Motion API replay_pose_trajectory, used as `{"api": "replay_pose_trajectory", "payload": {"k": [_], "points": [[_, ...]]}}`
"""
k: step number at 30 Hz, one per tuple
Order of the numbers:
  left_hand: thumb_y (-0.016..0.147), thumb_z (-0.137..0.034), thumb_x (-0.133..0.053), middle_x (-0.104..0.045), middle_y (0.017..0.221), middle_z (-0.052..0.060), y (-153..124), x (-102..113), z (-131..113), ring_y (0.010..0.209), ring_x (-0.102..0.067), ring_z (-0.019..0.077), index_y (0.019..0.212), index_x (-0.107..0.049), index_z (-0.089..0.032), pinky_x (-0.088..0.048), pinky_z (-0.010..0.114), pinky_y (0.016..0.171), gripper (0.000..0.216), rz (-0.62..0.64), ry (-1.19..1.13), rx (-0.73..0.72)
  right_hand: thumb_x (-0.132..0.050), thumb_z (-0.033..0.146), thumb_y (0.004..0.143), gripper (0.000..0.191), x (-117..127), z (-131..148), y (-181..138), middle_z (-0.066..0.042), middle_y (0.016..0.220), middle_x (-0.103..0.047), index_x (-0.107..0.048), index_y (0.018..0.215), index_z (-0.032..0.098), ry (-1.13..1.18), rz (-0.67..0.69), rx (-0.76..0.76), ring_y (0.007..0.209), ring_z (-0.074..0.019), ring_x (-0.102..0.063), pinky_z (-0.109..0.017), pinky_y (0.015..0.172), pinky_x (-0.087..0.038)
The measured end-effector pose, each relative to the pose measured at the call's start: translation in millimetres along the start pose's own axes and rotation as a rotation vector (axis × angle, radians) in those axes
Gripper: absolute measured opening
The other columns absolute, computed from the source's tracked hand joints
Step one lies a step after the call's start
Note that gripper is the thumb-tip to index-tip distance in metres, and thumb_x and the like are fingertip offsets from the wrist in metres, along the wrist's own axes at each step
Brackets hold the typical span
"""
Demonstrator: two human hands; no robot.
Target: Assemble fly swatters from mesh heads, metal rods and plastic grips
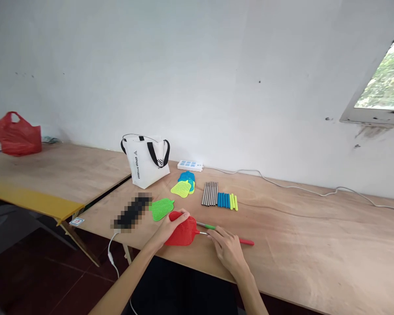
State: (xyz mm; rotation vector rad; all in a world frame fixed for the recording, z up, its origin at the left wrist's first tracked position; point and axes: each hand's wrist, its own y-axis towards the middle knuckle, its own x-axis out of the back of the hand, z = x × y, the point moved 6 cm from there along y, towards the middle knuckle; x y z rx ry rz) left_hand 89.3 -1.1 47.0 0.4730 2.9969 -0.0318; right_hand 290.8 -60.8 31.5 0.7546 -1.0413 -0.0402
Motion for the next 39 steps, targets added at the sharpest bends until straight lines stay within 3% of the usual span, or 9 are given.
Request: {"api": "replay_pose_trajectory", "payload": {"k": [6, 11, 19, 25, 28, 33, 39], "points": [[0.089, -0.053, -0.065, -0.062, 0.074, -0.002, -2.0, -8.9, -3.1, 0.068, -0.059, 0.0147, 0.082, -0.063, -0.02, -0.045, 0.025, 0.066, 0.034, 0.036, 0.056, -0.103, -0.036, 0.023, 0.105, 0.037, 1.6, -5.0, -2.9, -0.006, 0.09, -0.069, -0.072, 0.111, 0.024, 0.023, -0.017, 0.005, 0.08, -0.016, -0.066, -0.023, 0.069, -0.048], [0.088, -0.051, -0.066, -0.068, 0.08, 0.0, -1.1, -10.4, -6.5, 0.077, -0.064, 0.0188, 0.083, -0.067, -0.02, -0.048, 0.028, 0.073, 0.031, 0.02, 0.153, -0.171, -0.035, 0.022, 0.104, 0.039, 1.3, -3.4, -1.6, -0.004, 0.082, -0.066, -0.074, 0.108, 0.024, 0.002, -0.045, 0.028, 0.074, -0.016, -0.064, -0.024, 0.065, -0.047], [0.078, -0.047, -0.078, -0.072, 0.084, 0.002, -0.3, -8.5, -7.8, 0.078, -0.068, 0.0201, 0.087, -0.072, -0.02, -0.052, 0.028, 0.069, 0.029, 0.044, 0.242, -0.153, -0.034, 0.024, 0.105, 0.038, -7.2, 4.3, -1.0, -0.006, 0.095, -0.072, -0.071, 0.113, 0.026, 0.034, 0.021, 0.029, 0.084, -0.0176, -0.069, -0.026, 0.07, -0.052], [0.074, -0.043, -0.084, -0.074, 0.095, 0.005, 0.2, 6.6, -16.4, 0.086, -0.069, 0.0215, 0.102, -0.072, -0.02, -0.054, 0.029, 0.074, 0.039, 0.186, 0.256, -0.145, -0.039, 0.033, 0.106, 0.034, -3.8, 3.4, 3.4, -0.005, 0.094, -0.072, -0.072, 0.111, 0.026, 0.015, -0.01, -0.038, 0.085, -0.0182, -0.07, -0.027, 0.069, -0.053], [0.075, -0.045, -0.083, -0.075, 0.098, 0.009, 3.5, 14.3, -8.9, 0.092, -0.07, 0.0256, 0.099, -0.073, -0.016, -0.054, 0.033, 0.078, 0.039, 0.182, 0.265, -0.096, -0.039, 0.034, 0.106, 0.034, -1.0, 0.6, 4.0, -0.005, 0.093, -0.072, -0.072, 0.111, 0.026, 0.061, -0.04, -0.069, 0.084, -0.0184, -0.07, -0.028, 0.072, -0.054], [0.08, -0.047, -0.079, -0.076, 0.106, 0.011, 7.0, 9.8, -1.6, 0.096, -0.071, 0.0292, 0.103, -0.074, -0.015, -0.055, 0.037, 0.082, 0.04, 0.168, 0.289, -0.106, -0.036, 0.03, 0.106, 0.039, -4.6, 2.0, 0.9, -0.006, 0.085, -0.07, -0.074, 0.109, 0.023, -0.002, -0.042, -0.037, 0.077, -0.0178, -0.068, -0.027, 0.065, -0.05], [0.074, -0.047, -0.084, -0.077, 0.104, 0.013, 8.4, 6.4, 1.4, 0.097, -0.072, 0.0296, 0.097, -0.074, -0.015, -0.055, 0.039, 0.085, 0.041, 0.15, 0.232, -0.087, -0.035, 0.023, 0.104, 0.039, -6.6, 9.2, 0.3, -0.007, 0.093, -0.074, -0.074, 0.11, 0.023, -0.035, -0.028, -0.029, 0.083, -0.0183, -0.07, -0.026, 0.067, -0.049]]}}
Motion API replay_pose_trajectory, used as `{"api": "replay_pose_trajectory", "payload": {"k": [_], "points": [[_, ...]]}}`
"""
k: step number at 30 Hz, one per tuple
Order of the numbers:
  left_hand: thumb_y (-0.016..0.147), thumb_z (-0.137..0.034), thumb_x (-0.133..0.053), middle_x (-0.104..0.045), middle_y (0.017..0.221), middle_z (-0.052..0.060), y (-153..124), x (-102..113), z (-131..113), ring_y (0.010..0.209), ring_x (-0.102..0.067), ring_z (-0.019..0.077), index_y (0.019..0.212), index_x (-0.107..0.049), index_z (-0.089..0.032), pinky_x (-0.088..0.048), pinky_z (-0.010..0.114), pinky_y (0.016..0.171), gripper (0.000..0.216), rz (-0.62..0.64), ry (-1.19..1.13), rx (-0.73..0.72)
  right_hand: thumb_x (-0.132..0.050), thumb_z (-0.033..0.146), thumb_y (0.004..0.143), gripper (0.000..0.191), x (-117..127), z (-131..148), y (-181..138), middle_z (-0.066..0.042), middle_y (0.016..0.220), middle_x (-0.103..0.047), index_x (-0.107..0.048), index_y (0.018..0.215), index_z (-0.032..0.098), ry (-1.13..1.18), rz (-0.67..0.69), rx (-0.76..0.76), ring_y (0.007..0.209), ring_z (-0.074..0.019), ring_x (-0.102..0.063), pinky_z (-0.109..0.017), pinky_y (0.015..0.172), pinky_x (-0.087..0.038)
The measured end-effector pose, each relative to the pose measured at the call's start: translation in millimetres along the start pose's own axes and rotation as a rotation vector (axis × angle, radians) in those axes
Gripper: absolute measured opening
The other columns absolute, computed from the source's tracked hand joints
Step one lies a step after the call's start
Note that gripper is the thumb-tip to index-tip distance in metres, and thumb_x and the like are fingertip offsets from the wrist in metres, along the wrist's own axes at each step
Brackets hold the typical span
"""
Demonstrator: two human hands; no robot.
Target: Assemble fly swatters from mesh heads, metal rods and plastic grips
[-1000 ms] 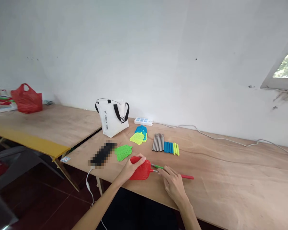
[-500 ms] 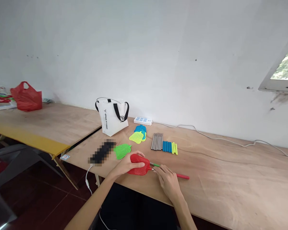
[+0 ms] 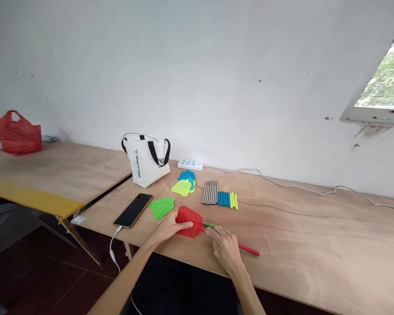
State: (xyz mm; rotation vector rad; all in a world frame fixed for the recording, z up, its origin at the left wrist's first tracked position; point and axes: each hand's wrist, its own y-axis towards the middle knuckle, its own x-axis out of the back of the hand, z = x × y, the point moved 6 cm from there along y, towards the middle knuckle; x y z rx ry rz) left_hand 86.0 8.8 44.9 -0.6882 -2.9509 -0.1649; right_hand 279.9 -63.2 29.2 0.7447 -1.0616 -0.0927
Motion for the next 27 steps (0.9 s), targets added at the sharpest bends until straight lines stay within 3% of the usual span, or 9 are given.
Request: {"api": "replay_pose_trajectory", "payload": {"k": [6, 10, 13, 16, 19, 22, 25, 27], "points": [[0.072, -0.045, -0.086, -0.077, 0.099, 0.012, 0.3, 13.2, -3.8, 0.094, -0.072, 0.0289, 0.093, -0.074, -0.014, -0.056, 0.036, 0.082, 0.04, -0.07, -0.019, -0.009, -0.041, 0.032, 0.106, 0.032, 9.0, 0.0, 3.4, -0.005, 0.091, -0.073, -0.072, 0.117, 0.027, -0.036, -0.025, -0.018, 0.085, -0.0186, -0.069, -0.026, 0.066, -0.049], [0.074, -0.051, -0.083, -0.076, 0.103, 0.012, -2.7, 52.4, -8.0, 0.093, -0.072, 0.0276, 0.101, -0.072, -0.013, -0.057, 0.035, 0.081, 0.048, -0.335, -0.081, -0.04, -0.043, 0.037, 0.104, 0.031, 20.4, -24.9, 1.1, -0.005, 0.101, -0.073, -0.068, 0.122, 0.029, -0.05, -0.066, -0.114, 0.092, -0.0219, -0.068, -0.033, 0.078, -0.052], [0.077, -0.06, -0.078, -0.075, 0.105, 0.012, -6.8, 85.0, 0.2, 0.089, -0.073, 0.0263, 0.111, -0.067, -0.015, -0.056, 0.03, 0.07, 0.057, -0.481, -0.089, -0.004, -0.044, 0.042, 0.103, 0.032, 25.8, -48.7, -4.1, -0.004, 0.09, -0.072, -0.069, 0.117, 0.029, -0.035, -0.114, -0.24, 0.079, -0.0211, -0.067, -0.033, 0.071, -0.053], [0.077, -0.064, -0.076, -0.074, 0.105, 0.012, -7.3, 101.0, 15.3, 0.083, -0.073, 0.0237, 0.118, -0.059, -0.018, -0.053, 0.026, 0.061, 0.065, -0.48, -0.057, 0.095, -0.045, 0.047, 0.101, 0.034, 22.8, -66.1, -10.8, -0.001, 0.073, -0.066, -0.07, 0.112, 0.026, 0.004, -0.139, -0.371, 0.061, -0.0191, -0.061, -0.031, 0.059, -0.05], [0.076, -0.06, -0.078, -0.069, 0.119, 0.014, -5.9, 98.4, 24.0, 0.082, -0.071, 0.0204, 0.128, -0.051, -0.02, -0.051, 0.024, 0.06, 0.071, -0.429, -0.019, 0.147, -0.043, 0.044, 0.102, 0.036, 17.1, -72.5, -15.0, -0.004, 0.086, -0.072, -0.07, 0.114, 0.025, 0.031, -0.156, -0.403, 0.072, -0.021, -0.067, -0.032, 0.063, -0.052], [0.077, -0.053, -0.078, -0.066, 0.127, 0.013, -3.3, 88.0, 20.4, 0.091, -0.069, 0.0225, 0.133, -0.052, -0.021, -0.052, 0.029, 0.07, 0.069, -0.375, 0.096, 0.09, -0.038, 0.039, 0.102, 0.037, 15.8, -75.1, -17.4, -0.007, 0.102, -0.073, -0.069, 0.118, 0.025, 0.012, -0.177, -0.416, 0.088, -0.0235, -0.069, -0.036, 0.072, -0.054], [0.079, -0.044, -0.075, -0.066, 0.125, 0.012, -3.7, 88.7, 11.8, 0.11, -0.064, 0.0298, 0.127, -0.06, -0.02, -0.05, 0.038, 0.092, 0.056, -0.443, 0.327, -0.033, -0.038, 0.037, 0.103, 0.036, 14.2, -71.9, -16.3, -0.007, 0.1, -0.071, -0.068, 0.119, 0.026, -0.005, -0.128, -0.401, 0.09, -0.0239, -0.067, -0.037, 0.076, -0.054], [0.083, -0.039, -0.069, -0.067, 0.122, 0.012, -4.4, 92.7, 11.6, 0.115, -0.061, 0.0326, 0.126, -0.062, -0.019, -0.047, 0.043, 0.097, 0.048, -0.474, 0.526, -0.059, -0.04, 0.037, 0.103, 0.033, 12.1, -63.8, -13.2, -0.006, 0.102, -0.07, -0.067, 0.12, 0.028, -0.006, -0.071, -0.332, 0.095, -0.0239, -0.066, -0.038, 0.081, -0.053]]}}
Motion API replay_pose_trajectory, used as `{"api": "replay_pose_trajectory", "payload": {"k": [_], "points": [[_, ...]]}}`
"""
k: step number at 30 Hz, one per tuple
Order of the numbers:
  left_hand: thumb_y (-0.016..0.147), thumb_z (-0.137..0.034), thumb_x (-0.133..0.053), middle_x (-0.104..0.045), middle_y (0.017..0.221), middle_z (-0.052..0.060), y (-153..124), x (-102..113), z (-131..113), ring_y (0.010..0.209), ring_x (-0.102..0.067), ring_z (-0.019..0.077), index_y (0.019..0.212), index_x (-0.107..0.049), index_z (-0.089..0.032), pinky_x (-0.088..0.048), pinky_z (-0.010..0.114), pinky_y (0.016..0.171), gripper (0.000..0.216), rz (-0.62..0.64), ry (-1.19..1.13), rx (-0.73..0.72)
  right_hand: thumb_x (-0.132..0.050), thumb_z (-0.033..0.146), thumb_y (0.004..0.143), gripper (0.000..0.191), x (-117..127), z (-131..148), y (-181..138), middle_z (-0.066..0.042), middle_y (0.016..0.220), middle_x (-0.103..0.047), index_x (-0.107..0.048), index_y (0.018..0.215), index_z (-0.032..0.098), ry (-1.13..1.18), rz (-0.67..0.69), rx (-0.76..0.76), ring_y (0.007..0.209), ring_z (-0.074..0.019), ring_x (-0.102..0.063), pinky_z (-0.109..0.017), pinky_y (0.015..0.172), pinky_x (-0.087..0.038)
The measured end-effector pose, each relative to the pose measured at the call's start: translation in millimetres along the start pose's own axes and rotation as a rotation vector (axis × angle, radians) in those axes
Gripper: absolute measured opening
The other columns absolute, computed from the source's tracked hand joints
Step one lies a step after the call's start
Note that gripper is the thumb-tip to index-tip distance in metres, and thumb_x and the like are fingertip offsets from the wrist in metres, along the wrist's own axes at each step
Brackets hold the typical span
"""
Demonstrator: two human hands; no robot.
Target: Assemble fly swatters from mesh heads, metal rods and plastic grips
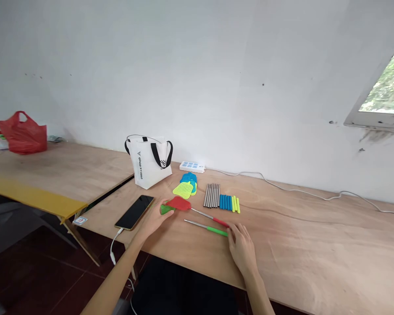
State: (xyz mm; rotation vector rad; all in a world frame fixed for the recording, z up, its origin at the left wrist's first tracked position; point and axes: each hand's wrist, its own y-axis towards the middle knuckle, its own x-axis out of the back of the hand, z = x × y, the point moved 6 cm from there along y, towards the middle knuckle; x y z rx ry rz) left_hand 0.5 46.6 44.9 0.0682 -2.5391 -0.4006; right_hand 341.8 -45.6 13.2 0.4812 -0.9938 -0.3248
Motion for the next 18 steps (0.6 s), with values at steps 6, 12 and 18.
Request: {"api": "replay_pose_trajectory", "payload": {"k": [6, 12, 18], "points": [[0.093, -0.045, -0.058, -0.059, 0.137, 0.018, -1.0, -0.9, 18.4, 0.126, -0.051, 0.042, 0.129, -0.062, -0.018, -0.043, 0.051, 0.098, 0.045, 0.017, 0.603, -0.056, -0.047, 0.035, 0.103, 0.025, -6.8, 23.0, -1.8, -0.004, 0.12, -0.066, -0.067, 0.118, 0.034, -0.064, 0.13, 0.192, 0.109, -0.0236, -0.062, -0.039, 0.087, -0.048], [0.095, -0.049, -0.057, -0.06, 0.135, 0.021, -5.6, -3.2, 17.3, 0.123, -0.054, 0.0409, 0.123, -0.063, -0.015, -0.044, 0.046, 0.094, 0.045, 0.096, 0.768, 0.0, -0.04, 0.013, 0.095, 0.033, -4.6, 17.1, -2.3, -0.005, 0.113, -0.07, -0.065, 0.112, 0.027, -0.146, 0.081, 0.128, 0.103, -0.0226, -0.062, -0.037, 0.082, -0.045], [0.083, -0.052, -0.071, -0.065, 0.121, 0.023, -11.1, 15.6, -3.0, 0.116, -0.059, 0.0399, 0.137, -0.049, -0.008, -0.045, 0.042, 0.092, 0.073, 0.141, 0.895, 0.149, -0.042, 0.026, 0.103, 0.038, -8.9, 29.2, -4.0, -0.005, 0.141, -0.06, -0.06, 0.134, 0.036, -0.105, 0.216, 0.231, 0.128, -0.0248, -0.054, -0.046, 0.103, -0.041]]}}
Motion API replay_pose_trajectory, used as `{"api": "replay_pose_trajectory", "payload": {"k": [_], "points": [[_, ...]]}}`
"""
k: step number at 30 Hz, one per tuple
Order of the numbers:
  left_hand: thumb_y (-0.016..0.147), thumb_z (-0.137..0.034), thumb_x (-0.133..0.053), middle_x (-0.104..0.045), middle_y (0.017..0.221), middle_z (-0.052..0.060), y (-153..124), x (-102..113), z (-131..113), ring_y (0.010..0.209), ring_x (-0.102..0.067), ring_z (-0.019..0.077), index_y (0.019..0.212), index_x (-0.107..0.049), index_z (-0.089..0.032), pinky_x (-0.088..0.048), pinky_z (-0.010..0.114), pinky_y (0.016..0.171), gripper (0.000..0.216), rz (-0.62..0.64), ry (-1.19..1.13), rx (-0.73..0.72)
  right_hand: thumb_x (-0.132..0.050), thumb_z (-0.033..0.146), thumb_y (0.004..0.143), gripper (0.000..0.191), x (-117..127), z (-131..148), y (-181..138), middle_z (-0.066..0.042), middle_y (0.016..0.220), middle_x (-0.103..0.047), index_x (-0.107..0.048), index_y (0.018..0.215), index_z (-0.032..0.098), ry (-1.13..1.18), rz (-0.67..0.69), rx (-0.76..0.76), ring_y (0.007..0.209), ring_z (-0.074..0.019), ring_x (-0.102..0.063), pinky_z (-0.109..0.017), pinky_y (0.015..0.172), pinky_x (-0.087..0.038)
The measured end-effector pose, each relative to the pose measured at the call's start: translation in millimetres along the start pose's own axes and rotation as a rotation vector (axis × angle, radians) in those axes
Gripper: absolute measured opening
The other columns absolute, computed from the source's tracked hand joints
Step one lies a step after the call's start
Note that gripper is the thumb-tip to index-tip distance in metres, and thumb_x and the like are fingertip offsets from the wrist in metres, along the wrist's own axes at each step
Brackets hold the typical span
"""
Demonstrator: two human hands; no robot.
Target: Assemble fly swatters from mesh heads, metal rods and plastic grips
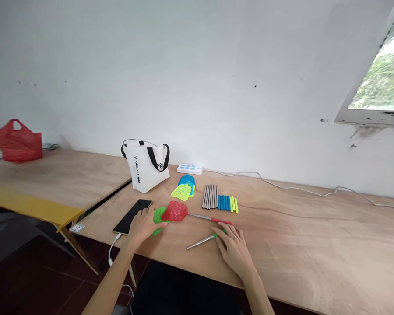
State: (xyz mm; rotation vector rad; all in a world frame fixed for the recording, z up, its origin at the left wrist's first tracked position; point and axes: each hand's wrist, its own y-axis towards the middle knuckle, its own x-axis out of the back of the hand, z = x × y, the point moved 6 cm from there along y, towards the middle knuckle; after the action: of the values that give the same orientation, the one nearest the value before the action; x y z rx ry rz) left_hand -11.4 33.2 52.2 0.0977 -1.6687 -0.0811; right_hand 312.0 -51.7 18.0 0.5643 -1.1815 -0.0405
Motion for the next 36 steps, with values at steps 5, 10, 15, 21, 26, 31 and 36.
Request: {"api": "replay_pose_trajectory", "payload": {"k": [5, 10, 15, 21, 26, 31, 36], "points": [[0.085, -0.028, -0.067, -0.061, 0.125, 0.017, -6.7, 27.2, 12.0, 0.107, -0.066, 0.0331, 0.132, -0.05, -0.017, -0.047, 0.036, 0.082, 0.052, -0.019, -0.061, 0.021, -0.051, 0.041, 0.103, 0.022, 0.6, 4.9, 2.9, -0.004, 0.133, -0.064, -0.069, 0.112, 0.032, 0.073, 0.018, 0.037, 0.125, -0.0253, -0.057, -0.05, 0.109, -0.039], [0.089, -0.025, -0.058, -0.071, 0.107, 0.005, -13.8, 72.4, 31.7, 0.09, -0.069, 0.024, 0.129, -0.054, -0.025, -0.049, 0.03, 0.072, 0.04, -0.296, -0.558, -0.015, -0.049, 0.031, 0.103, 0.017, -1.6, 6.9, 3.9, -0.003, 0.107, -0.072, -0.064, 0.098, 0.027, 0.15, -0.014, 0.063, 0.106, -0.022, -0.065, -0.048, 0.108, -0.042], [0.079, -0.052, -0.076, -0.074, 0.093, 0.005, -18.0, 79.8, 16.7, 0.083, -0.068, 0.0229, 0.1, -0.073, -0.018, -0.053, 0.028, 0.07, 0.04, -0.387, -1.173, -0.091, -0.037, 0.022, 0.103, 0.028, 1.2, 2.0, 1.2, -0.006, 0.108, -0.071, -0.064, 0.11, 0.026, 0.2, -0.061, -0.013, 0.1, -0.0235, -0.065, -0.04, 0.086, -0.053], [0.069, -0.057, -0.084, -0.073, 0.084, 0.006, -13.1, 28.3, -40.4, 0.076, -0.069, 0.0217, 0.086, -0.072, -0.015, -0.055, 0.028, 0.066, 0.047, -0.035, -1.714, 0.049, -0.034, 0.021, 0.104, 0.045, 13.6, 5.9, -0.4, -0.005, 0.118, -0.067, -0.054, 0.141, 0.035, 0.185, -0.094, 0.024, 0.107, -0.0215, -0.064, -0.037, 0.091, -0.053], [0.072, -0.066, -0.078, -0.068, 0.076, 0.003, -13.7, -16.8, -72.4, 0.073, -0.068, 0.0206, 0.081, -0.066, -0.017, -0.052, 0.028, 0.066, 0.051, 0.135, -1.773, 0.087, -0.042, 0.034, 0.105, 0.031, 14.7, 6.4, 1.7, -0.005, 0.101, -0.069, -0.068, 0.122, 0.032, 0.135, -0.184, -0.057, 0.09, -0.0225, -0.065, -0.037, 0.081, -0.054], [0.077, -0.069, -0.072, -0.064, 0.075, 0.002, -15.7, -41.6, -85.1, 0.076, -0.063, 0.0203, 0.079, -0.063, -0.019, -0.047, 0.027, 0.069, 0.051, 0.108, -1.527, -0.003, -0.032, 0.022, 0.105, 0.044, 7.1, 18.4, 4.7, -0.006, 0.122, -0.068, -0.056, 0.14, 0.031, 0.258, -0.218, -0.021, 0.11, -0.0227, -0.063, -0.037, 0.091, -0.053], [0.078, -0.07, -0.069, -0.066, 0.085, 0.005, -15.9, -48.0, -87.0, 0.088, -0.063, 0.0235, 0.087, -0.065, -0.018, -0.047, 0.029, 0.077, 0.053, 0.127, -1.513, 0.011, -0.037, 0.024, 0.105, 0.042, 1.3, 21.3, 4.7, -0.004, 0.099, -0.068, -0.062, 0.136, 0.037, 0.151, -0.189, -0.007, 0.087, -0.0198, -0.063, -0.033, 0.076, -0.049]]}}
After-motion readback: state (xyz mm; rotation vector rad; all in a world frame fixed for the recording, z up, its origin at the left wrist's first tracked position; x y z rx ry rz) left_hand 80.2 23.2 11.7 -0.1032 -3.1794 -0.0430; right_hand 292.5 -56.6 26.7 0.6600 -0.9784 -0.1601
